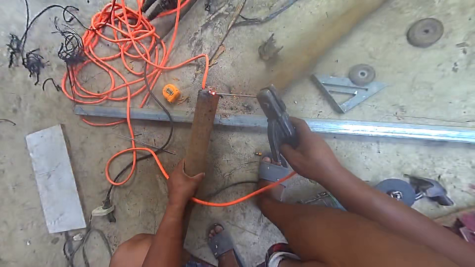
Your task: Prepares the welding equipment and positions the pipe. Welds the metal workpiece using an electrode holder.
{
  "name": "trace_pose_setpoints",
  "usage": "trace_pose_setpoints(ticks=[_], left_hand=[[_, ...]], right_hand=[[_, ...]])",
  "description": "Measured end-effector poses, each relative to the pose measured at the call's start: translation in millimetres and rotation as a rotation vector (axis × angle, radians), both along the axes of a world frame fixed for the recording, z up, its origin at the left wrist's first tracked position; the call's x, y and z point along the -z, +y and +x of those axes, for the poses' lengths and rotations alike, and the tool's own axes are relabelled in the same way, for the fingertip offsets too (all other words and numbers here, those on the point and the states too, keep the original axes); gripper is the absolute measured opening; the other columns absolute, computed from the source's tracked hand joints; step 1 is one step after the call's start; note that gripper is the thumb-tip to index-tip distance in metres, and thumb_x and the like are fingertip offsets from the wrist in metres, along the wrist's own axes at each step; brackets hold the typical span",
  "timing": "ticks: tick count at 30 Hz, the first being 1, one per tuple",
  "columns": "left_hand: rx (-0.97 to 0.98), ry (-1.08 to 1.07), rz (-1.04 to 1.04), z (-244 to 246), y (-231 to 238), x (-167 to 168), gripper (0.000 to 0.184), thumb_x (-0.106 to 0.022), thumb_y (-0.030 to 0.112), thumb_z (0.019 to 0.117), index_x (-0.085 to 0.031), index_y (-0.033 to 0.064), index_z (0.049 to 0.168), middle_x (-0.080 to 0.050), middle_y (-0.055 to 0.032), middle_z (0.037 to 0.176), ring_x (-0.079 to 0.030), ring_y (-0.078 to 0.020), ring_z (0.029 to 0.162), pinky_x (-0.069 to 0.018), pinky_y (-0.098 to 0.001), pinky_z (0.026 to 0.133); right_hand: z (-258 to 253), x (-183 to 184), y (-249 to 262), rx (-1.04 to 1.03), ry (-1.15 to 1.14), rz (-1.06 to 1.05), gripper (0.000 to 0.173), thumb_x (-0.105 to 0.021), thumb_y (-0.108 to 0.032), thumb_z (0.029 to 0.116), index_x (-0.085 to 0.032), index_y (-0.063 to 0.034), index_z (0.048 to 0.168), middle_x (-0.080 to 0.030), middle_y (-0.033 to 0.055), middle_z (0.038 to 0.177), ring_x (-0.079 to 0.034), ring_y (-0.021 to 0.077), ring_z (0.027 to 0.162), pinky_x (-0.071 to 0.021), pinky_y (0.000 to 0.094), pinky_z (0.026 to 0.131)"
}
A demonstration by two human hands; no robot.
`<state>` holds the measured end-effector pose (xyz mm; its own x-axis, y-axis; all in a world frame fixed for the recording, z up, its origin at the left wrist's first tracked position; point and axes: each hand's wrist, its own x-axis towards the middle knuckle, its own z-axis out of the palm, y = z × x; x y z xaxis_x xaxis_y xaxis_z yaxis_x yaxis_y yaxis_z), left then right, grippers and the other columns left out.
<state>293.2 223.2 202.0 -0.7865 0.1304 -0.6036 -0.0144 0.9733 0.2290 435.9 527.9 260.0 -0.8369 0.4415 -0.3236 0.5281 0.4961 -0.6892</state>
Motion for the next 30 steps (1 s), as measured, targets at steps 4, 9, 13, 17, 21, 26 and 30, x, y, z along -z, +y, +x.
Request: trace_pose_setpoints(ticks=[4,9,13,17,21,26,30], left_hand=[[0.001,0.005,0.008,0.1,-0.7,1.4,0.085,-0.089,0.042,0.0741,-0.056,0.011,0.146,-0.071,-0.0139,0.124,-0.068,-0.0312,0.116,-0.0521,-0.0587,0.101],[-0.006,0.042,0.071,3.0,-5.8,4.3,0.087,-0.09,0.043,0.0733,-0.057,0.0074,0.145,-0.072,-0.0163,0.123,-0.069,-0.0315,0.117,-0.0529,-0.0569,0.102],[0.007,-0.036,-0.012,-1.8,1.1,-6.4,0.088,-0.088,0.044,0.0785,-0.051,0.0071,0.15,-0.068,-0.0199,0.13,-0.065,-0.0374,0.122,-0.0494,-0.0608,0.105],[0.011,0.0,0.012,-0.7,-3.0,0.7,0.09,-0.09,0.045,0.0755,-0.053,0.0089,0.149,-0.069,-0.0176,0.129,-0.066,-0.0342,0.121,-0.0501,-0.0589,0.105],[0.019,0.003,0.01,-0.8,-2.7,0.0,0.091,-0.089,0.046,0.0755,-0.052,0.0069,0.149,-0.068,-0.0174,0.132,-0.065,-0.034,0.123,-0.0498,-0.0585,0.106],[0.006,0.008,0.017,-0.3,-3.2,1.1,0.089,-0.089,0.044,0.0745,-0.054,0.0087,0.148,-0.069,-0.0163,0.13,-0.066,-0.0327,0.121,-0.0506,-0.0588,0.104],[-0.01,0.001,0.024,-0.2,-3.5,0.9,0.087,-0.088,0.045,0.0747,-0.055,0.0108,0.148,-0.071,-0.0164,0.125,-0.068,-0.0334,0.118,-0.0518,-0.0607,0.103]], right_hand=[[-1.1,-2.9,-0.5,-0.087,-0.006,0.151,0.057,-0.065,-0.018,0.0915,-0.047,-0.0073,0.145,-0.068,0.0132,0.085,-0.068,0.0316,0.071,-0.0547,0.0563,0.062],[-7.3,-13.7,-2.3,-0.129,-0.192,0.156,0.068,-0.073,-0.012,0.0902,-0.045,-0.0113,0.152,-0.07,0.0183,0.102,-0.07,0.038,0.086,-0.0558,0.0619,0.072],[4.4,-7.2,-2.0,0.009,0.063,0.007,0.058,-0.064,-0.018,0.0935,-0.045,-0.0062,0.147,-0.067,0.0112,0.081,-0.066,0.0252,0.067,-0.0561,0.0518,0.062],[3.1,-4.7,0.4,0.016,0.062,-0.023,0.054,-0.062,-0.02,0.0931,-0.048,-0.0101,0.144,-0.064,0.0057,0.078,-0.064,0.0184,0.064,-0.0554,0.0453,0.06],[1.1,-3.5,-0.9,-0.007,0.003,-0.024,0.053,-0.063,-0.019,0.0947,-0.048,-0.0108,0.145,-0.064,0.007,0.078,-0.063,0.021,0.065,-0.0545,0.0483,0.061],[1.0,0.2,-0.3,-0.035,0.016,0.02,0.054,-0.062,-0.02,0.0927,-0.048,-0.0098,0.144,-0.065,0.0083,0.079,-0.065,0.0238,0.066,-0.0543,0.0509,0.061],[-0.9,2.1,-0.4,-0.031,-0.034,0.032,0.052,-0.064,-0.02,0.095,-0.049,-0.0107,0.144,-0.067,0.0093,0.082,-0.067,0.0259,0.071,-0.0562,0.0534,0.065]])
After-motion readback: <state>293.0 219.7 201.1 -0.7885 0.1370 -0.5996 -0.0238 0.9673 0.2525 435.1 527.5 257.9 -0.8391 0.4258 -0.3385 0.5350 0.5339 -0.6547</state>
